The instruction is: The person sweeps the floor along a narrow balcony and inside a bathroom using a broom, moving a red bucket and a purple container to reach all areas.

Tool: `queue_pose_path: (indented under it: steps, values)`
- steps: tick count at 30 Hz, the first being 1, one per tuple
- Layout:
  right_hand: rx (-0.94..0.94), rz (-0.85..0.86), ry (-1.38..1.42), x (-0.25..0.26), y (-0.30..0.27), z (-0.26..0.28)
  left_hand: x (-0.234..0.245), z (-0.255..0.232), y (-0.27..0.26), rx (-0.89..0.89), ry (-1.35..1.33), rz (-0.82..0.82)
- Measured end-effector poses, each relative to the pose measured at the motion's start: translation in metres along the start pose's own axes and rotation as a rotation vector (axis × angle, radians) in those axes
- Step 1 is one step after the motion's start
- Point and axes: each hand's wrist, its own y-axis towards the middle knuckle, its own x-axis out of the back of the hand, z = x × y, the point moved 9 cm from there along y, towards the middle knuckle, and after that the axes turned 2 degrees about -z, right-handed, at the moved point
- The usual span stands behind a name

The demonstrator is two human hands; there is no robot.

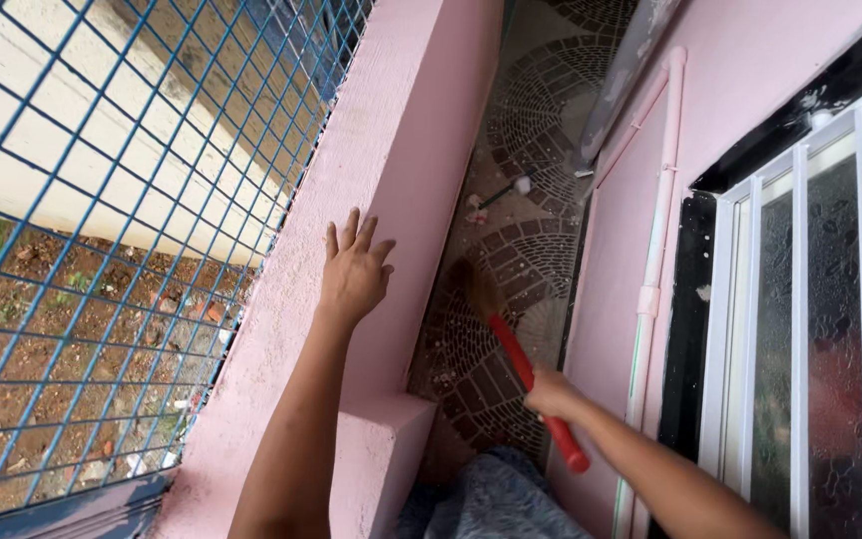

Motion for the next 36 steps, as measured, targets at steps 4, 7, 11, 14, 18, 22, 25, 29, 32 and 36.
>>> queue_pose_path:
  steps: [4,7,11,14,18,22,25,29,32,36]
  values:
    - [-0.012,0.430,-0.189,0.014,-0.038,0.023,-0.006,0.001,0.034,-0.054,0.048,0.028]
    - [-0.074,0.501,-0.129,-0.002,-0.066,0.028,-0.005,-0.001,0.053,-0.100,0.130,0.037]
    - [-0.047,0.365,-0.022,-0.016,-0.041,0.020,0.009,0.002,0.063,-0.068,0.144,-0.036]
    - [-0.057,0.182,0.055,-0.003,0.016,0.009,0.018,0.001,0.062,-0.076,0.060,-0.067]
    - [-0.073,-0.033,0.290,-0.009,0.048,0.004,0.017,0.003,0.063,-0.032,0.068,-0.054]
    - [-0.098,-0.147,0.299,-0.033,0.006,-0.005,0.016,0.005,0.064,-0.063,0.049,-0.089]
    - [-0.078,0.070,0.303,-0.041,-0.032,-0.014,0.015,0.004,0.063,-0.078,0.036,-0.094]
    - [-0.310,0.535,0.486,-0.036,-0.032,-0.025,0.015,0.002,0.061,-0.105,0.027,-0.074]
    - [-0.497,0.608,0.573,-0.018,0.014,-0.012,0.017,0.002,0.063,-0.088,0.014,-0.070]
    - [-0.307,0.275,0.597,0.057,0.117,0.047,0.017,0.005,0.064,-0.066,-0.012,-0.078]
